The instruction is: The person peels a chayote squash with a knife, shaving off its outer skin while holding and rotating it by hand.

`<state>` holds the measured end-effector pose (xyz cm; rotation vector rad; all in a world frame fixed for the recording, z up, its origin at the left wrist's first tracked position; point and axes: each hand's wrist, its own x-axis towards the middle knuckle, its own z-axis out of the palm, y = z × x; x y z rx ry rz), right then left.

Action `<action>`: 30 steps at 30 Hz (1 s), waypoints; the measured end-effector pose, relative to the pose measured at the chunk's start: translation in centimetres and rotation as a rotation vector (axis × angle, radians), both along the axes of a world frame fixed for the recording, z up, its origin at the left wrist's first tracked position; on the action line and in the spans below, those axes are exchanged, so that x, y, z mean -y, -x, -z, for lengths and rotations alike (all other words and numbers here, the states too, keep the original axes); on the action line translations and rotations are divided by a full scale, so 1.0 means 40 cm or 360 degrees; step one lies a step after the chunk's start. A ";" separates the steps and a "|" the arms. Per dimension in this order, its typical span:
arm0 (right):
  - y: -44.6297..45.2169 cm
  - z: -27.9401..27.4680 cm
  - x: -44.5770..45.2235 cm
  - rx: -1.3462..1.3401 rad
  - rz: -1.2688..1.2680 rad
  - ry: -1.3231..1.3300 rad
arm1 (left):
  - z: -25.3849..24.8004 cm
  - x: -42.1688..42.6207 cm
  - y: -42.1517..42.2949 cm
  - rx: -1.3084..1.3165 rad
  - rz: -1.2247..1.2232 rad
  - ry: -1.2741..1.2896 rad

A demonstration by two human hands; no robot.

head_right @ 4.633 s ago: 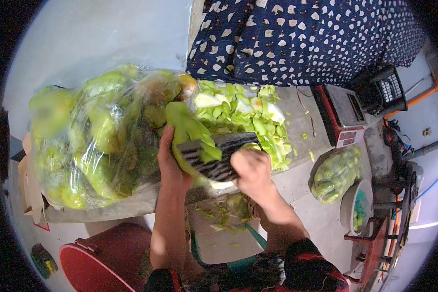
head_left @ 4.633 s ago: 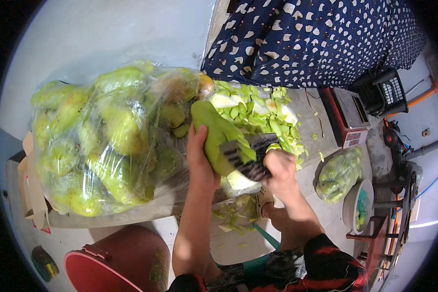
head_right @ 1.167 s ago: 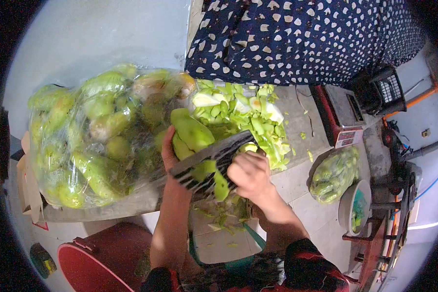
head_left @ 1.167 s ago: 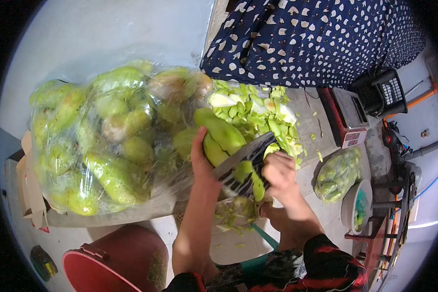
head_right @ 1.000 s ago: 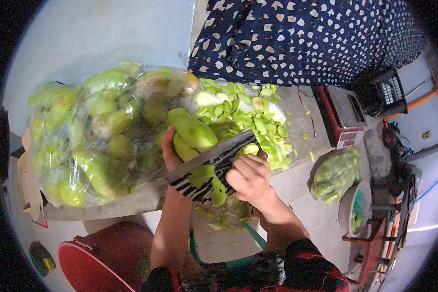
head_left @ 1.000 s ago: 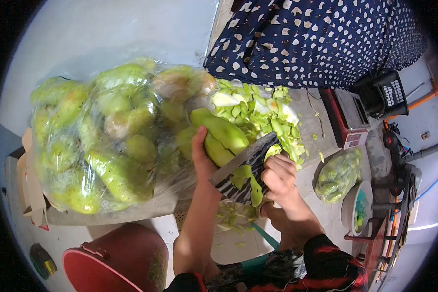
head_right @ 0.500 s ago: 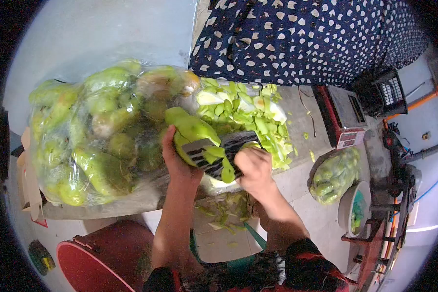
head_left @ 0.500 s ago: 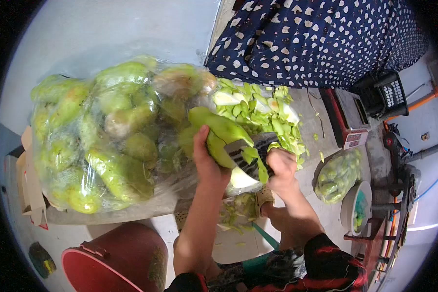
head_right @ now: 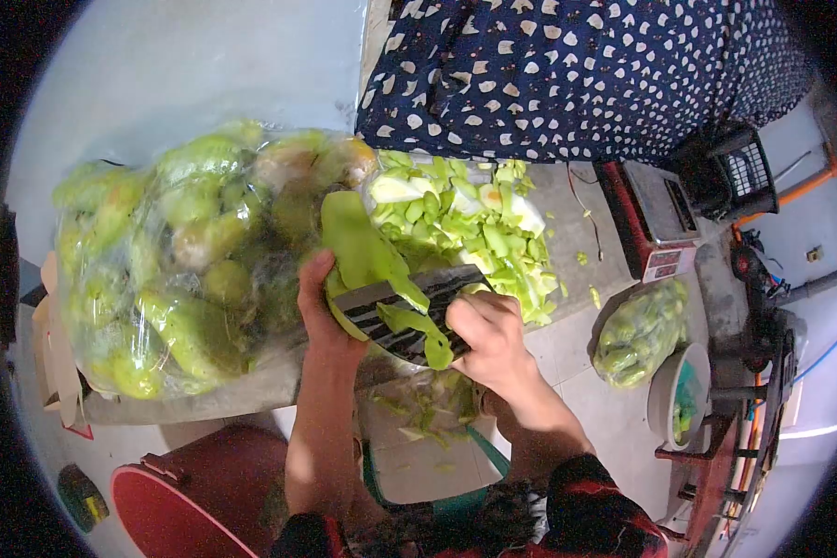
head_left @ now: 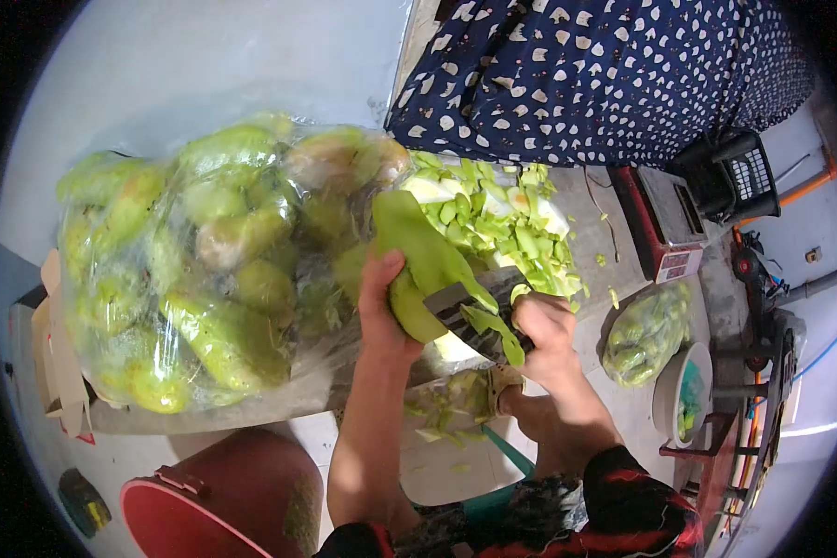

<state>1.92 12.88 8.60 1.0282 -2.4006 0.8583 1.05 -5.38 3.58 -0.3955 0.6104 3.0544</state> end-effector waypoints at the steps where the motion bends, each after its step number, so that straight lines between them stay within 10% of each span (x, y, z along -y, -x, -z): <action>1: 0.004 0.009 -0.007 0.0066 0.0054 0.0024 | 0.001 -0.003 -0.001 -0.0051 0.0033 0.0023; 30: 0.021 0.051 -0.030 0.0232 0.0192 -0.0003 | -0.023 0.022 -0.011 -0.0328 0.0350 0.0011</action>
